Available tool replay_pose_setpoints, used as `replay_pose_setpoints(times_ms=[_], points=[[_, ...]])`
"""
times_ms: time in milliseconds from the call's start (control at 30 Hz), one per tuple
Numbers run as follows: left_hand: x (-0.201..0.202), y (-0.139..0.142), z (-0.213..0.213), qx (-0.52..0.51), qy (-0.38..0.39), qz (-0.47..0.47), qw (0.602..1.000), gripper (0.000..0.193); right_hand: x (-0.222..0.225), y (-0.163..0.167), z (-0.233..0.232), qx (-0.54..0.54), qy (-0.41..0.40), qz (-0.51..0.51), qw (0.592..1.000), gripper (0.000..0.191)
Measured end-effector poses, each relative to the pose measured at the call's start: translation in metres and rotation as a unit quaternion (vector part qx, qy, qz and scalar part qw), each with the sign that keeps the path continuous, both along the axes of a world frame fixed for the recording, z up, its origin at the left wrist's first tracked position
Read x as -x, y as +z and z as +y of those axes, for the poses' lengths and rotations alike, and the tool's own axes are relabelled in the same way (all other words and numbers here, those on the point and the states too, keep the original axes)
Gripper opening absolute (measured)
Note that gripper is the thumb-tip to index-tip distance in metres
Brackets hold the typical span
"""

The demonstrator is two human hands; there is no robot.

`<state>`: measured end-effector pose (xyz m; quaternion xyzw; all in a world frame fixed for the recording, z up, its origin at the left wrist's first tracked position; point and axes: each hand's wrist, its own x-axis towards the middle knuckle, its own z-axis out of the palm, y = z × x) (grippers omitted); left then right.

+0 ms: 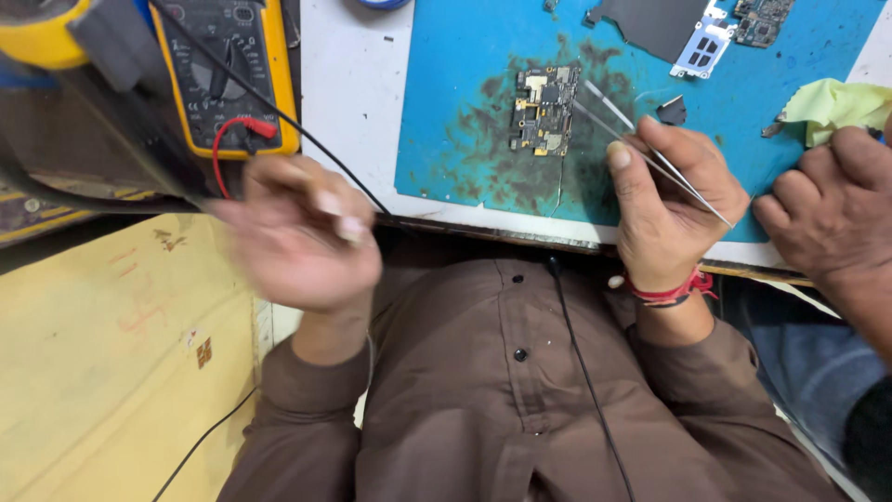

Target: The person uses a soldering iron and tweezers to remove and reattach small components on a circuit board. They also use a hot air gun to heat specific areas of the board while manipulating components with tweezers.

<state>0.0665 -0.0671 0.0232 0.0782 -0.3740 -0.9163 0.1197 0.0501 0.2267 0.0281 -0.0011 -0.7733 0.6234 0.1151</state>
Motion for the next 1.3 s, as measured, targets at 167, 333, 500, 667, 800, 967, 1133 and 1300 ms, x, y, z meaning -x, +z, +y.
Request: replay_pose_setpoints(times_ms=[167,333,500,667,800,967,1133,1300], points=[[0.020,0.018,0.040,0.524,-0.072,0.075,0.846,0.018,0.015,0.013,-0.002,-0.047,0.017,-0.020,0.999,0.018],[0.055,0.020,0.063,0.652,-0.081,0.142,0.740,0.022,0.020,0.008,-0.003,-0.049,0.014,-0.033,0.998,0.011],[0.062,0.012,0.070,0.697,-0.072,0.151,0.698,0.021,0.023,0.005,0.002,-0.078,0.026,-0.020,0.996,0.012],[0.062,0.006,0.072,0.713,-0.083,0.153,0.679,0.021,0.025,0.008,-0.001,-0.085,0.025,-0.035,0.995,0.015],[0.063,0.004,0.073,0.721,-0.087,0.151,0.671,0.021,0.028,0.010,-0.003,-0.095,0.035,-0.027,0.995,0.016],[0.062,0.004,0.073,0.721,-0.086,0.152,0.671,0.021,0.028,0.011,-0.003,-0.101,0.035,-0.033,0.994,0.016],[0.062,0.004,0.073,0.721,-0.085,0.154,0.671,0.020,0.029,0.010,-0.003,-0.110,0.038,-0.028,0.993,0.016],[0.062,0.004,0.074,0.717,-0.085,0.155,0.674,0.020,0.029,0.010,-0.002,-0.114,0.041,-0.027,0.992,0.016]])
